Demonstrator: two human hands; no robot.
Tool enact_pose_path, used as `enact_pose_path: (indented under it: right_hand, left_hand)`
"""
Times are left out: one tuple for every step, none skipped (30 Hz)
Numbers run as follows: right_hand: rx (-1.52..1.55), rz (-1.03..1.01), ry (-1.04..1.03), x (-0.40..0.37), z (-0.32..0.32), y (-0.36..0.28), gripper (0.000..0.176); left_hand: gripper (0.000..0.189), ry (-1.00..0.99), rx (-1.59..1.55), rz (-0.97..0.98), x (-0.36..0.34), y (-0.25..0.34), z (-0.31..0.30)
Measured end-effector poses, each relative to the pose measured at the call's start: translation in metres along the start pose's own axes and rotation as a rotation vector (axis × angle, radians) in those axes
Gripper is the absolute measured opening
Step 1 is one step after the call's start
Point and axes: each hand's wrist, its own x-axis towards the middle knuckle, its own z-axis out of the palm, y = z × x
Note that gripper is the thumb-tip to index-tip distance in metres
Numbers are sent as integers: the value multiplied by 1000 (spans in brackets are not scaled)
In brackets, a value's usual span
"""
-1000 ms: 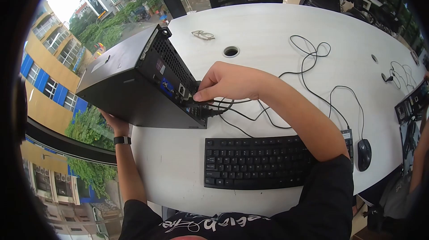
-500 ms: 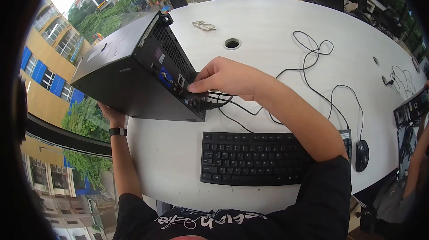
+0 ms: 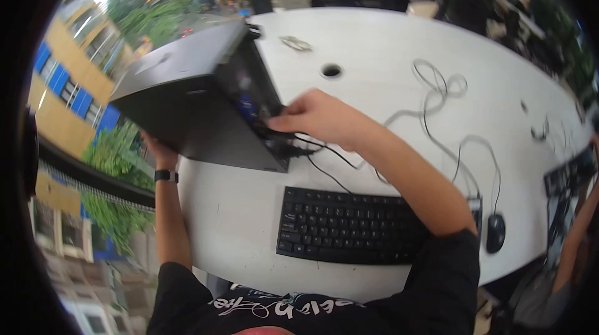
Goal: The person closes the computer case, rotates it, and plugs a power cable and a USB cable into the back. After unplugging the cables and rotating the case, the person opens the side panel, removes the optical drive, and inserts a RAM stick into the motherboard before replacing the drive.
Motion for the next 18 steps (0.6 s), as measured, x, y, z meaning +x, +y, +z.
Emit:
enact_pose_path:
  right_hand:
    - [266,22,299,-62,38,17,39]
    - [468,-39,469,-112,95,14,42]
    - [538,-171,473,-127,124,3,46]
    - [587,-274,452,-118,113,15,46]
    - [609,-373,483,-103,103,32,48]
    - [491,-417,609,-89,105,19,50]
    - [369,-437,749,-86,110,0,53]
    - [115,-644,819,-68,88,-83,54]
    - [-28,-679,879,-67,102,-97,56]
    - [-139,-705,946,-64,118,-108,52]
    - [-124,-695,949,-61,132,-114,52]
    - [-248,-698,957,-57,147,-119,51]
    - [-369,-697,965,-51,160,-121,51]
    - [-379,-781,1059,-37,164,-115,50]
    - [-395,-855,1157,-23,165,-108,49]
    - [-455,-896,1231,-14,169,-108,48]
    - [-522,-935,1306,-12,171,-107,47]
    - [-514,-918,1331,-16,171,-103,47]
  left_hand:
    - [72,49,245,-192,-2,20,14]
    - [72,29,424,-357,-25,67,14]
    - [71,-22,485,-439,-39,95,21]
    - [71,-210,390,-378,-12,71,3]
    - [71,-228,333,-337,4,64,4]
    - [71,-202,314,-347,22,40,-1]
    - [70,-186,285,-382,35,4,-8]
    - [71,-157,131,-146,128,20,24]
    - [71,-157,146,-156,123,34,30]
    - [72,-162,118,-165,109,61,41]
    - [72,-168,87,-176,99,76,46]
    - [72,-171,103,-194,96,81,44]
    - [72,-203,78,-224,96,87,40]
    - [71,-239,50,-257,96,87,37]
    - [71,-253,64,-288,96,87,33]
    - [70,-273,14,-345,98,90,30]
    - [69,-295,-38,-400,96,89,33]
    - [68,-279,-36,-356,95,84,33]
